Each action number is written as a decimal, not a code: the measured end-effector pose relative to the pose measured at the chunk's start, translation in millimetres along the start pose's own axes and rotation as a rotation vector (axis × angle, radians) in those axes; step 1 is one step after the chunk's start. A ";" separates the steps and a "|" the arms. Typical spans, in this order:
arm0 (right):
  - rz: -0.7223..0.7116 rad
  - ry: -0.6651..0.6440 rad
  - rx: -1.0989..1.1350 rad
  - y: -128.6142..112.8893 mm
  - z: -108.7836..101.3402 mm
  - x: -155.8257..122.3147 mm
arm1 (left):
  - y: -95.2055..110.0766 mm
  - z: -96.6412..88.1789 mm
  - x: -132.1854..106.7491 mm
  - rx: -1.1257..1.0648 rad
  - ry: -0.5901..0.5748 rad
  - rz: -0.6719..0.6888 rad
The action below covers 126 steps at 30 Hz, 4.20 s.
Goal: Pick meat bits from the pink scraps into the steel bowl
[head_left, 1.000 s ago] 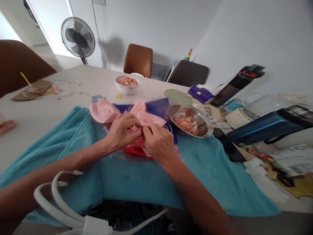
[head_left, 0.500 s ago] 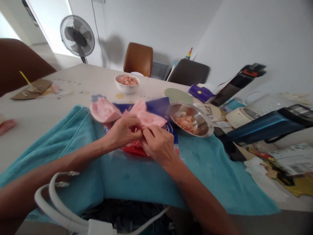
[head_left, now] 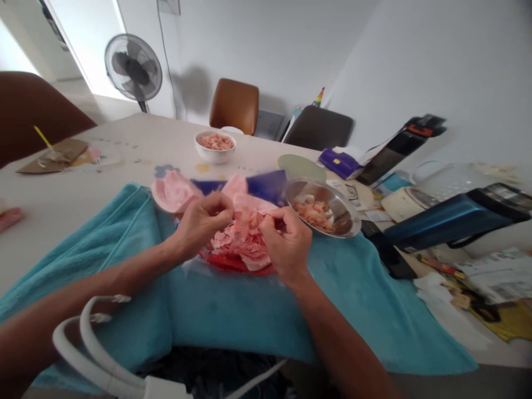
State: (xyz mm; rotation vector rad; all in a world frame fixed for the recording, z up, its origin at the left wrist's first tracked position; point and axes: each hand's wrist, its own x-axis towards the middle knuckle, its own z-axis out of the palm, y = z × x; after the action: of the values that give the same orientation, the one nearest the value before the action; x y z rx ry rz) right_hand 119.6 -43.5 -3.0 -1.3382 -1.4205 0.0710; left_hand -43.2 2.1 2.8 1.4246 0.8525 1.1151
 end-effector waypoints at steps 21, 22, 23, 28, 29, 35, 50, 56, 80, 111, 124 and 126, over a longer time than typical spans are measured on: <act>0.124 -0.045 0.235 7.4 5.7 0.7 | -17.0 -1.2 8.9 -0.465 -0.083 -0.351; 0.068 -0.053 0.210 8.0 6.2 -0.4 | -16.2 -1.5 9.0 -0.460 -0.092 -0.367; 0.019 -0.063 0.189 8.8 6.8 -1.6 | -15.3 -1.8 9.0 -0.449 -0.110 -0.377; -0.065 -0.136 0.175 12.4 8.3 -6.5 | -12.7 -2.7 8.2 -0.405 -0.216 -0.455; -0.062 -0.145 0.187 12.7 8.2 -6.8 | -12.7 -2.7 8.2 -0.414 -0.213 -0.473; 0.170 -0.140 0.348 8.9 9.7 -3.2 | -12.9 -1.6 8.0 -0.430 -0.223 -0.418; 0.858 -0.324 1.166 6.1 20.9 1.5 | -24.4 -5.5 8.3 -0.604 -0.359 -0.414; 0.753 -0.171 0.940 15.8 22.6 0.0 | -23.8 -2.4 7.6 -0.554 -0.310 -0.439; 0.264 -0.317 0.149 10.9 13.8 -4.7 | -35.2 6.4 3.0 -0.247 -0.156 -0.090; 0.870 -0.486 1.035 12.2 -7.5 21.8 | -24.9 -16.2 17.1 -0.742 -0.344 -0.368; 0.241 0.149 -0.478 99.3 -60.7 69.9 | -26.6 -9.5 13.2 -0.668 -0.222 -0.332; 0.237 0.122 -0.551 102.8 -63.6 71.7 | -27.8 -8.3 13.0 -0.633 -0.179 -0.324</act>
State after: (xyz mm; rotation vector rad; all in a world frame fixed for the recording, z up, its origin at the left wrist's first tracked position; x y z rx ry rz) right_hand 251.1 6.2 -2.6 -1.9250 -1.2141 -0.2602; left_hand -45.0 21.2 -22.5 0.8097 0.5097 0.8827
